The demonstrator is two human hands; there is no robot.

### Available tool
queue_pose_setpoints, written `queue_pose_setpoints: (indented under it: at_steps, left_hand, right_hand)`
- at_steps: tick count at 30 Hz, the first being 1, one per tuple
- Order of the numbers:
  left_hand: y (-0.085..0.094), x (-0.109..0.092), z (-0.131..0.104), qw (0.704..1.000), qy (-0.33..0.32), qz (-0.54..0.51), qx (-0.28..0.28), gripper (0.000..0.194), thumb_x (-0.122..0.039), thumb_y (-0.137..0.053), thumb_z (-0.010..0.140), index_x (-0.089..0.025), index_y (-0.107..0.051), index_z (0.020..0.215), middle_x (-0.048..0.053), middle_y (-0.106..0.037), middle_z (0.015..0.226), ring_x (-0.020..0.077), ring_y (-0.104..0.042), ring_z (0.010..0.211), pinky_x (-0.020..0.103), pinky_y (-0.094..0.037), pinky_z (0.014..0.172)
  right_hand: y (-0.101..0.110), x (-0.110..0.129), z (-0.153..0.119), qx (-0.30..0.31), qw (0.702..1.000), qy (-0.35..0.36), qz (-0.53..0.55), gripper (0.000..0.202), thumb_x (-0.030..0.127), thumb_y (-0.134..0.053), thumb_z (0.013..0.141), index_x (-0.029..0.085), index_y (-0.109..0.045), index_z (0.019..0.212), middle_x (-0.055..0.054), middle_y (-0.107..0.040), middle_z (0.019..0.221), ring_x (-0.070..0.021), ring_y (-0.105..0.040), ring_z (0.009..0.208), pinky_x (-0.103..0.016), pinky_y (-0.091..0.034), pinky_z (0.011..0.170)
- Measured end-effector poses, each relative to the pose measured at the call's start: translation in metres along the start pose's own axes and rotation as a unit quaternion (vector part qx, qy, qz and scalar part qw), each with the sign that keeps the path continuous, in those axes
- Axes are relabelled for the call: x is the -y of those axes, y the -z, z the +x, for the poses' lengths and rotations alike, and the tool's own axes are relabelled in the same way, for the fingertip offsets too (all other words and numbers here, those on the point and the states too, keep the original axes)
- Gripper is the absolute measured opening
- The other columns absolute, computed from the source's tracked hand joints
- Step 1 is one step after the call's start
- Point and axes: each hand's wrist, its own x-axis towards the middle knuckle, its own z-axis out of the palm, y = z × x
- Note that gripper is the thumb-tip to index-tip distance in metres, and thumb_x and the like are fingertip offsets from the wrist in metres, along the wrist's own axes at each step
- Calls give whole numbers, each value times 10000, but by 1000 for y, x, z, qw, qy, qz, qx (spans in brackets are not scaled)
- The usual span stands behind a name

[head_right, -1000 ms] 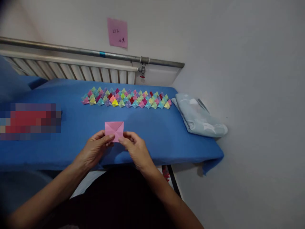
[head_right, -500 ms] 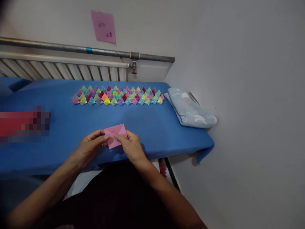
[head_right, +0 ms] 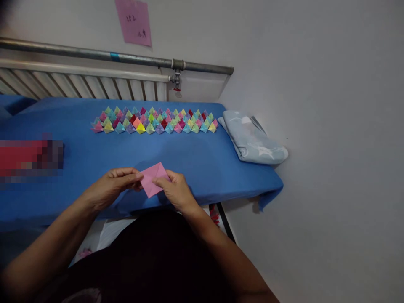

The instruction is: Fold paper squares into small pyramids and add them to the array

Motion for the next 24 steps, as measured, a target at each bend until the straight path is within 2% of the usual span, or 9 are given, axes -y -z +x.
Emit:
queue_pose_setpoints:
  at_steps: [6,8,10,12,15,17,19,22,24]
  left_hand:
    - [3,-3,13,996,1,74,52,245,-399,-746,639,-173,-657,669,-21,-599,622,114,-513,610,246,-407,621]
    - [5,0,19,989,-17,128,77,242,-404,-709,671,-172,-649,709,-30,-590,632,113,-505,607,244,-392,607]
    - [7,3,22,971,-73,213,84,204,-380,-647,731,-176,-639,741,-29,-591,660,120,-515,627,253,-394,619]
    - [8,7,25,933,-166,313,68,128,-305,-589,784,-185,-629,765,-23,-603,702,131,-538,670,264,-407,652]
    - [9,15,29,853,-308,422,19,69,-212,-547,836,-196,-611,817,-7,-626,773,148,-567,748,283,-432,716]
    - [9,23,32,799,-380,466,-22,62,-196,-544,870,-193,-601,845,13,-638,809,165,-574,784,301,-439,740]
    - [8,34,34,748,-433,499,-60,64,-188,-544,891,-183,-601,864,42,-652,854,185,-578,807,319,-434,744]
    - [5,49,32,693,-470,539,-90,118,-193,-511,926,-169,-613,871,75,-664,903,198,-573,813,336,-417,731]
    - [4,56,26,675,-469,564,-76,166,-195,-476,947,-166,-619,866,80,-666,903,198,-565,799,344,-408,731]
  right_hand:
    - [9,-5,2,8,994,7,-107,228,399,-639,764,180,-618,708,42,-486,626,-100,-407,589,-235,-328,564]
    - [12,-10,4,6,984,48,-171,236,400,-619,803,185,-613,707,32,-501,644,-111,-434,613,-241,-349,580]
    - [15,-15,8,-2,962,121,-244,217,357,-583,850,195,-615,711,20,-528,675,-124,-469,647,-254,-378,621]
    - [19,-18,13,0,924,216,-316,182,278,-541,886,203,-630,746,4,-569,714,-137,-507,692,-273,-403,688]
    - [25,-20,23,19,840,343,-421,156,196,-509,909,201,-662,882,-38,-659,849,-170,-555,813,-318,-397,789]
    - [28,-20,29,17,779,391,-490,150,185,-525,909,200,-671,944,-61,-684,944,-195,-557,875,-347,-366,807]
    - [30,-21,31,5,733,408,-544,161,168,-532,905,210,-676,963,-60,-688,967,-204,-545,885,-363,-333,800]
    - [30,-27,28,7,707,405,-579,201,136,-514,902,225,-673,986,-49,-684,976,-198,-533,884,-368,-305,809]
    - [29,-34,22,21,704,396,-588,211,129,-511,899,225,-669,999,-51,-679,1018,-197,-529,901,-369,-298,825]
